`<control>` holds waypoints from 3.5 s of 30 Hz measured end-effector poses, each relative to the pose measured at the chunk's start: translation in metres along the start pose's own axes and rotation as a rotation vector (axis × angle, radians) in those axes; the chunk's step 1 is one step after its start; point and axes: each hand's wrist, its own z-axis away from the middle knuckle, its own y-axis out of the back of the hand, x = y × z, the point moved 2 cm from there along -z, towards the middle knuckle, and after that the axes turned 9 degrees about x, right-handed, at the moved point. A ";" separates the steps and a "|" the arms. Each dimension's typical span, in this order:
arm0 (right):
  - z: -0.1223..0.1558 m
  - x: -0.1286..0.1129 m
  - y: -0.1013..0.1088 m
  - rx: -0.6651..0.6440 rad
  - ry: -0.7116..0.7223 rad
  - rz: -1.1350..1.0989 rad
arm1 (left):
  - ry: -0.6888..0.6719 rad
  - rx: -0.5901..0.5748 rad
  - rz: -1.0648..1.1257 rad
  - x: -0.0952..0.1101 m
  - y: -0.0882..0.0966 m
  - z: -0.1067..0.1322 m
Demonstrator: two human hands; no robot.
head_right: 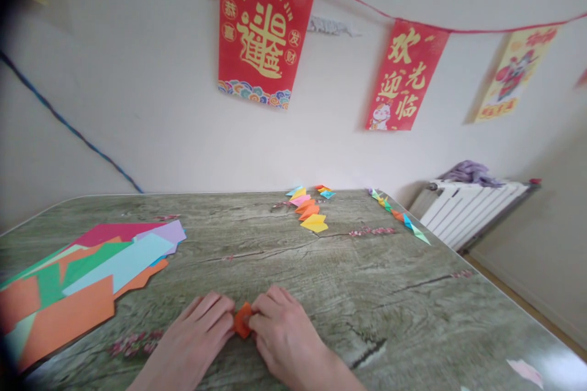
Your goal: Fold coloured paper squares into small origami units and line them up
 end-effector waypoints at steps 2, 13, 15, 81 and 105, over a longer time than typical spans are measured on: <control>0.000 0.003 -0.001 -0.002 -0.003 0.003 | 0.010 -0.021 0.028 0.000 -0.003 0.004; -0.005 0.012 0.007 -0.073 -0.024 -0.088 | 0.085 -0.164 0.143 0.000 -0.004 -0.009; -0.005 0.012 0.007 -0.092 -0.019 -0.106 | 0.114 -0.154 0.187 0.000 -0.004 -0.008; -0.011 0.008 0.012 0.022 -0.428 -0.300 | 0.397 -0.142 0.447 -0.002 -0.004 -0.007; -0.004 0.001 0.006 -0.021 -0.118 0.103 | 0.331 -0.187 0.329 0.001 -0.003 -0.002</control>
